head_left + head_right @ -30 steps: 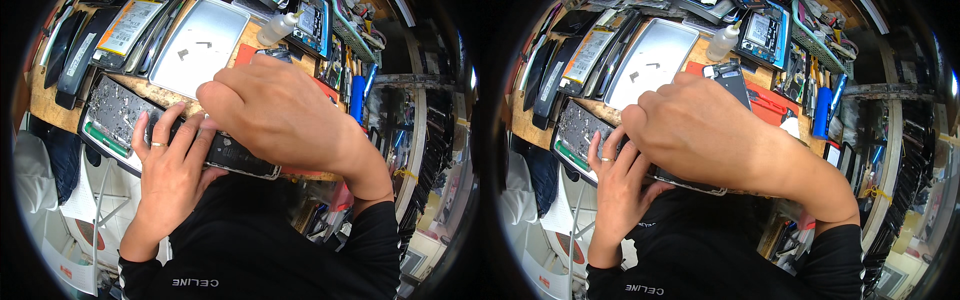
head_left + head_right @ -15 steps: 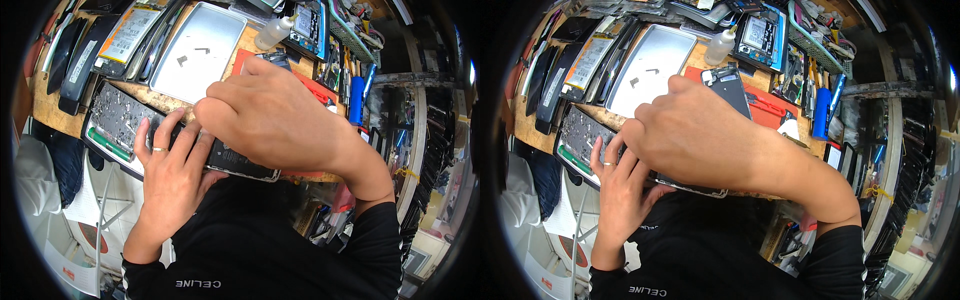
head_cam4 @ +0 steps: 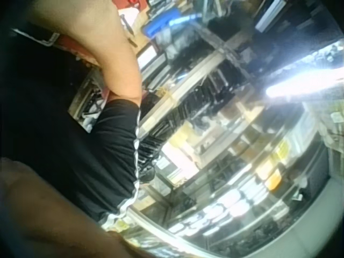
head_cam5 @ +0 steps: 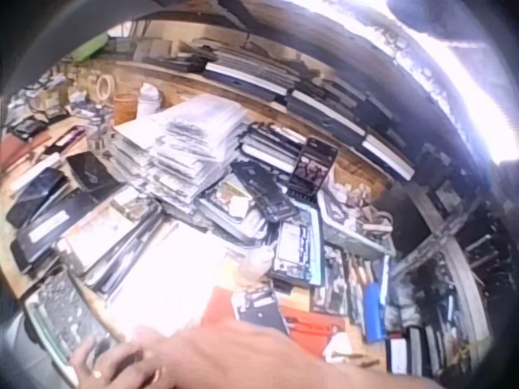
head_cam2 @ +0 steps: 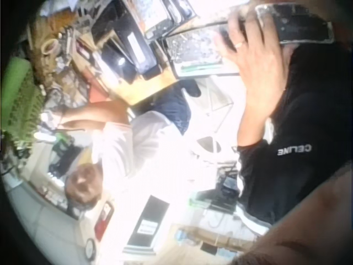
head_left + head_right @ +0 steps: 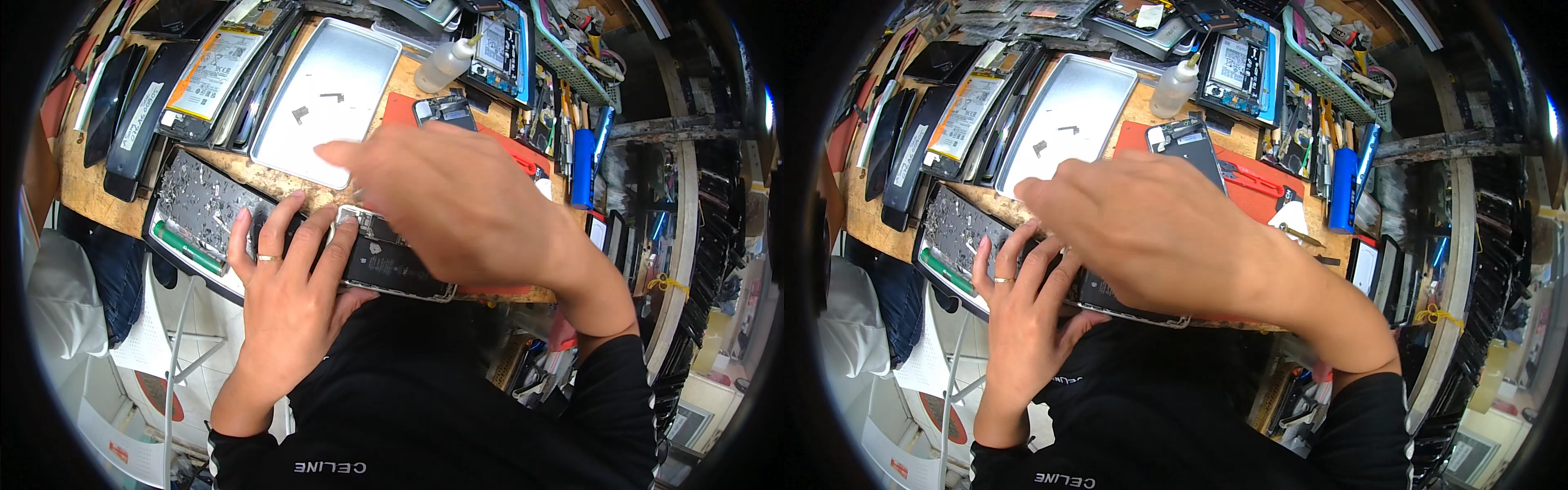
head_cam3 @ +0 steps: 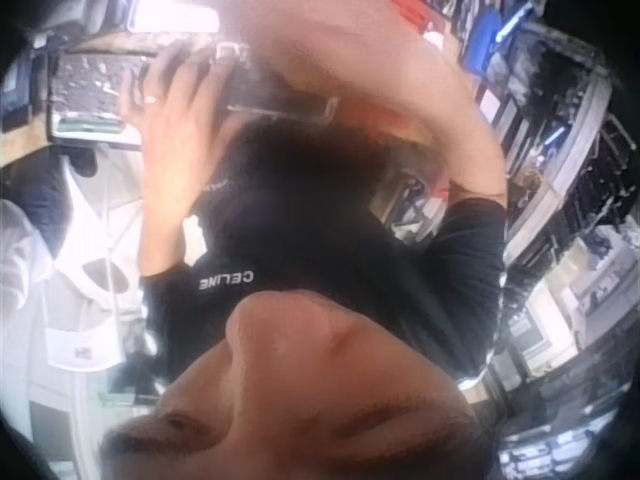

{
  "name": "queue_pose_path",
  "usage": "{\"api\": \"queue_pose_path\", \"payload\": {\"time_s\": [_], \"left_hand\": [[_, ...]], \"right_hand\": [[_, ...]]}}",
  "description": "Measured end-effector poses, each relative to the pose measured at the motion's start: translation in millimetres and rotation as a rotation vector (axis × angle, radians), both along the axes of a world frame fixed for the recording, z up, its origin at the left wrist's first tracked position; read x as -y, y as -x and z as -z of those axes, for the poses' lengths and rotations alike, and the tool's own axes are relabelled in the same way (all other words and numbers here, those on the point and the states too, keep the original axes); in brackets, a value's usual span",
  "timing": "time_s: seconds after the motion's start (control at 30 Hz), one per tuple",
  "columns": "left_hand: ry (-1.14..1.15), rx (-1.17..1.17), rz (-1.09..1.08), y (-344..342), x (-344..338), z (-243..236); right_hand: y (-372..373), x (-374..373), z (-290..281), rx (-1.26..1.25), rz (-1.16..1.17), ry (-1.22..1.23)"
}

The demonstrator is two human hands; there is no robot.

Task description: The person disassembles a smartphone by removing screws and prying open the casing. They then reassemble the device by aligning the screen and securing the back cover.

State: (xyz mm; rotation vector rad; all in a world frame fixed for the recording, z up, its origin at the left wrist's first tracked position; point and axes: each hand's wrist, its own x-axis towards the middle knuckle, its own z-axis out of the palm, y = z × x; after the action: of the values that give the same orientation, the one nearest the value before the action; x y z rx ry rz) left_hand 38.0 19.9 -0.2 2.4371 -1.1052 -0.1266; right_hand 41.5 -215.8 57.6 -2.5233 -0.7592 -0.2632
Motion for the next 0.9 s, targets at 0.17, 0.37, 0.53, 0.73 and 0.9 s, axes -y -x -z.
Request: {"api": "queue_pose_path", "payload": {"time_s": [0.17, 0.37, 0.53, 0.73, 0.9], "left_hand": [[0.040, -0.053, 0.016, 0.1, -3.4, 2.7], [0.162, -0.105, -0.036, -6.3, -0.8, 2.3], [0.118, 0.003, -0.100, -12.4, 10.4, 5.5], [0.251, -0.048, -0.167, -15.5, 20.6, 2.6], [0.432, -0.258, -0.241, -7.8, 15.8, -8.4]], "right_hand": [[43.3, 11.3, -8.8, -0.164, 0.263, -0.075], [89.5, -8.4, 28.7, -0.319, 0.277, 0.025], [99.9, -15.2, 43.4, -0.287, 0.353, 0.069], [98.6, -17.1, 45.0, -0.113, 0.345, 0.090], [108.9, -27.5, 43.0, 0.025, 0.391, 0.201]]}}
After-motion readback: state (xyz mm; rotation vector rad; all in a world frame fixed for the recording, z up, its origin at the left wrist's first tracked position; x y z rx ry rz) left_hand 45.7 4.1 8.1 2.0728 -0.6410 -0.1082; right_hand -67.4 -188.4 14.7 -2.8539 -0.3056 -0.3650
